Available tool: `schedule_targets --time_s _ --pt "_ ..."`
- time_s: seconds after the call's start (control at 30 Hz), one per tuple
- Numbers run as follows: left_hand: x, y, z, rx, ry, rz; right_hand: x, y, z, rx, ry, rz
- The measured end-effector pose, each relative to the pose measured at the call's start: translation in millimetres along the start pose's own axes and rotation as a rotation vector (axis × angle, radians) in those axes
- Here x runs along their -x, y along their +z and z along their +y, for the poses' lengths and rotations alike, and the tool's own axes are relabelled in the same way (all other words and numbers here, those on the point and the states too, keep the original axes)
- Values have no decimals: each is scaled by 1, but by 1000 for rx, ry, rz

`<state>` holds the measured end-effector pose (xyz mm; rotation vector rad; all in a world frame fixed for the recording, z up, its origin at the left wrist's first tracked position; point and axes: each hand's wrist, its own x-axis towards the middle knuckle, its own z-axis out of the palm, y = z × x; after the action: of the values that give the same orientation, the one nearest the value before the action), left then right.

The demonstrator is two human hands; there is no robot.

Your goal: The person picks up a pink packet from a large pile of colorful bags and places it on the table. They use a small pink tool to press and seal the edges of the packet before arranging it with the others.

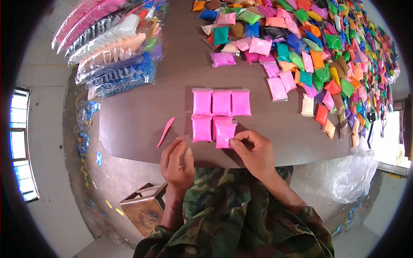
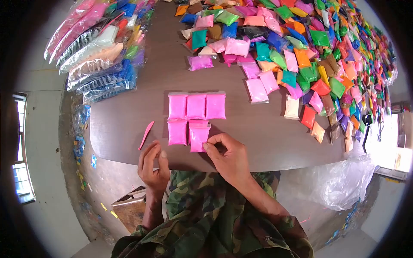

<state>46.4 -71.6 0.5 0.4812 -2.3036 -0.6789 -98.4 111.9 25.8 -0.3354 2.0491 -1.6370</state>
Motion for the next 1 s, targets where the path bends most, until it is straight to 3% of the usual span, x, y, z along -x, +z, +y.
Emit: schedule_targets --time_s 0.47,0.67,1.0 --pt "-9 11 -29 -18 -147 71 -15 8 -6 -58 19 -2" --pt "-11 12 -31 -99 -69 63 -14 4 -2 19 -45 -6" --pt "-13 12 -22 -28 -252 47 1 -42 17 -39 -107 65"
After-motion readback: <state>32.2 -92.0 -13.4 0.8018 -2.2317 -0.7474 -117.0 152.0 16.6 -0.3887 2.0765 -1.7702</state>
